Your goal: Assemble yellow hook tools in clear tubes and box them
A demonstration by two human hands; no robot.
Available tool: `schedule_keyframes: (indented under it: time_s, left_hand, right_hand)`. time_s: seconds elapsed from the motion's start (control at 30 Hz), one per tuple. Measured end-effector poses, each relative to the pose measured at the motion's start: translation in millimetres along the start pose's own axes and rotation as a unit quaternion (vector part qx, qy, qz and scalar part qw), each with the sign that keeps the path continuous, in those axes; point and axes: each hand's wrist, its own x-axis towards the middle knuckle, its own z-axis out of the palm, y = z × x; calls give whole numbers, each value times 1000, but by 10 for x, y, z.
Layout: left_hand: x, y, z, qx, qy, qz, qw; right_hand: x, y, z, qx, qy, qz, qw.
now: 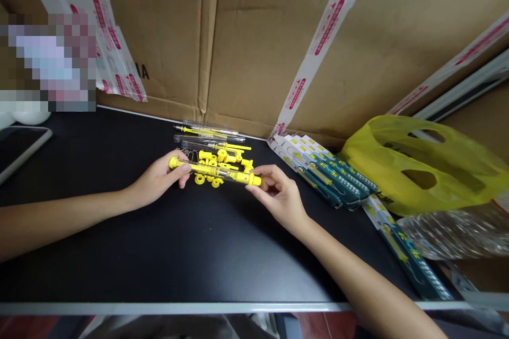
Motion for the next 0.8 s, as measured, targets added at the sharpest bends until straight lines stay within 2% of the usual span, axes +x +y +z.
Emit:
schedule_keyframes:
  time_s: [0.23,0.47,0.8]
  left_hand:
    - [1,-1,4,-9,-1,-3,1000]
    - [-3,-9,0,-5,-1,-4,1000]
    - [6,-8,-3,-18,-4,0,1000]
  right_hand:
    - [31,-18,-13,-60,28,-69,995]
    - [-8,46,35,-8,12,-26,1000]
    - [-46,67,33,23,-24,-5,999]
